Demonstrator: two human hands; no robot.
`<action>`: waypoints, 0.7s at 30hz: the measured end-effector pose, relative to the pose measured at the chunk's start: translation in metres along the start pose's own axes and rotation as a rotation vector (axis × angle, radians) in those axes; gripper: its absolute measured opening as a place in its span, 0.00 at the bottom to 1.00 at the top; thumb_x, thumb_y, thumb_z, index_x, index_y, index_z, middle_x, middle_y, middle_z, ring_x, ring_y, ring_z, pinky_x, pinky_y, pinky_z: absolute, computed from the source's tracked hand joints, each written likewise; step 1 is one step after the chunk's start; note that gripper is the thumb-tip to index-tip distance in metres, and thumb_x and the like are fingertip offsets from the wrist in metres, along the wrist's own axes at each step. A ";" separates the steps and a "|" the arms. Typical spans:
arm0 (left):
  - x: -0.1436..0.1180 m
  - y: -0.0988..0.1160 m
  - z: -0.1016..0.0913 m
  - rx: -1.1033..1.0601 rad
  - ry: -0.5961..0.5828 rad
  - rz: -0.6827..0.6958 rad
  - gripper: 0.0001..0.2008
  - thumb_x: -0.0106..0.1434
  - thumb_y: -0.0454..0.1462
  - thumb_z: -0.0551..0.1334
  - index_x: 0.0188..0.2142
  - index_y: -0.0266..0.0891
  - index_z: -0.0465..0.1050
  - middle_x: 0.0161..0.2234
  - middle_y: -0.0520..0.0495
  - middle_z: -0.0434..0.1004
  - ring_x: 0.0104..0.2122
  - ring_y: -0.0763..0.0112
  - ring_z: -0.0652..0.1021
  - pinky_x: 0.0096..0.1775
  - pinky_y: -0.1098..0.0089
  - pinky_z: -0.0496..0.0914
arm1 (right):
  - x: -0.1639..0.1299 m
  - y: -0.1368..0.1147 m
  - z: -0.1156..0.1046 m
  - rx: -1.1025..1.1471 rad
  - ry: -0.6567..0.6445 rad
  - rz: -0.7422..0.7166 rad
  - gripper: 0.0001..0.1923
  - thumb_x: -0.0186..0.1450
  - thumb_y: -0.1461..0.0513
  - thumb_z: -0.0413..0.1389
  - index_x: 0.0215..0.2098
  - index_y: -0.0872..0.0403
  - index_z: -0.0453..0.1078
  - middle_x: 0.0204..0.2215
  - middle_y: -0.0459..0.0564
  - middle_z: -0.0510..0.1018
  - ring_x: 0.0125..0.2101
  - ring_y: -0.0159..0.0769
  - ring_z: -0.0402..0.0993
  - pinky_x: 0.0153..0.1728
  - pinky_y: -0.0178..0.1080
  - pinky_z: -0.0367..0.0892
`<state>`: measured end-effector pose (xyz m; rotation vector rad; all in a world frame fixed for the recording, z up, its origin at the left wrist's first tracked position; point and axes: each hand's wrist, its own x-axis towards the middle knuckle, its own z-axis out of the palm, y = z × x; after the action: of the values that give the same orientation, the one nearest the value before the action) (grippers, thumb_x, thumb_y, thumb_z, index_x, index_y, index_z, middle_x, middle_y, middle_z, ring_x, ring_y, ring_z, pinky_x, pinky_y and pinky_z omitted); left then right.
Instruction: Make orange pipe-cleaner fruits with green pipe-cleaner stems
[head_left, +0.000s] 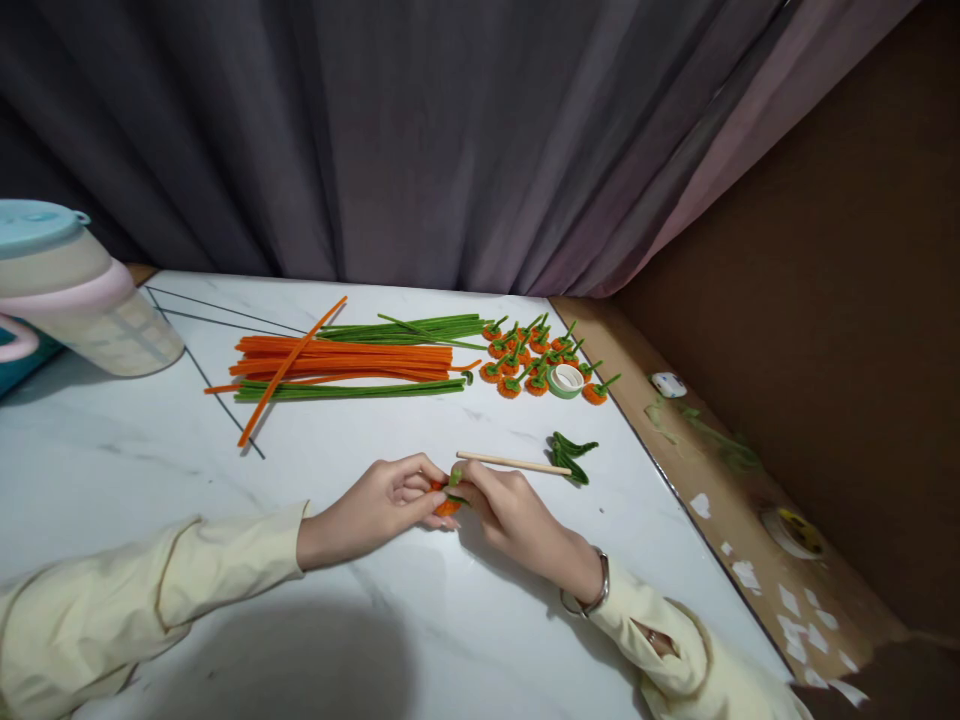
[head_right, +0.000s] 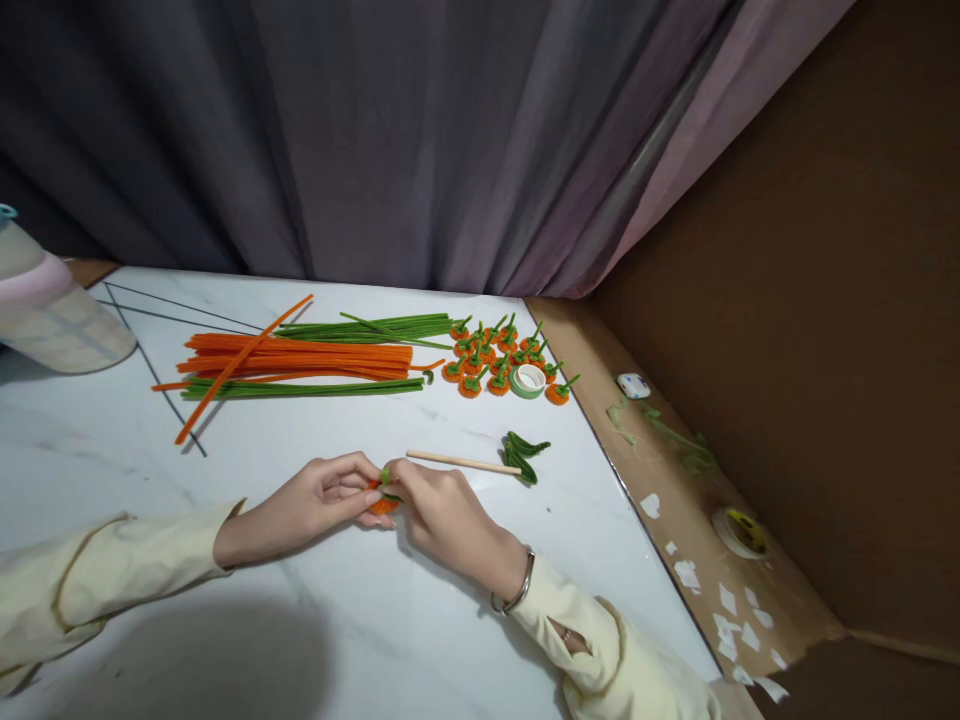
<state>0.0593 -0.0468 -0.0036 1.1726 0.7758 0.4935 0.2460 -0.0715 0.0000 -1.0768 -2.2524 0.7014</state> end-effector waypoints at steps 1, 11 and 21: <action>0.000 0.000 0.000 -0.007 0.006 -0.003 0.13 0.58 0.43 0.63 0.34 0.36 0.66 0.28 0.52 0.76 0.34 0.65 0.81 0.42 0.65 0.74 | 0.001 0.000 0.000 0.045 0.004 0.037 0.05 0.66 0.67 0.43 0.35 0.53 0.58 0.26 0.46 0.71 0.23 0.30 0.64 0.24 0.30 0.56; 0.000 0.012 -0.004 0.034 0.098 0.201 0.10 0.61 0.40 0.61 0.38 0.37 0.67 0.34 0.46 0.78 0.36 0.64 0.81 0.38 0.69 0.76 | 0.005 0.012 -0.054 -0.332 0.016 0.239 0.06 0.66 0.61 0.49 0.35 0.55 0.65 0.32 0.50 0.72 0.32 0.35 0.67 0.32 0.34 0.61; -0.007 0.024 -0.014 0.487 0.299 0.705 0.07 0.60 0.31 0.60 0.40 0.37 0.69 0.34 0.48 0.78 0.31 0.72 0.81 0.34 0.76 0.78 | 0.008 0.012 -0.031 -0.583 -0.257 0.192 0.10 0.63 0.73 0.46 0.37 0.57 0.66 0.32 0.53 0.72 0.30 0.36 0.67 0.28 0.35 0.60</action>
<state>0.0453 -0.0350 0.0186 1.8658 0.7424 1.1249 0.2688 -0.0516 0.0166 -1.5630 -2.6867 0.2583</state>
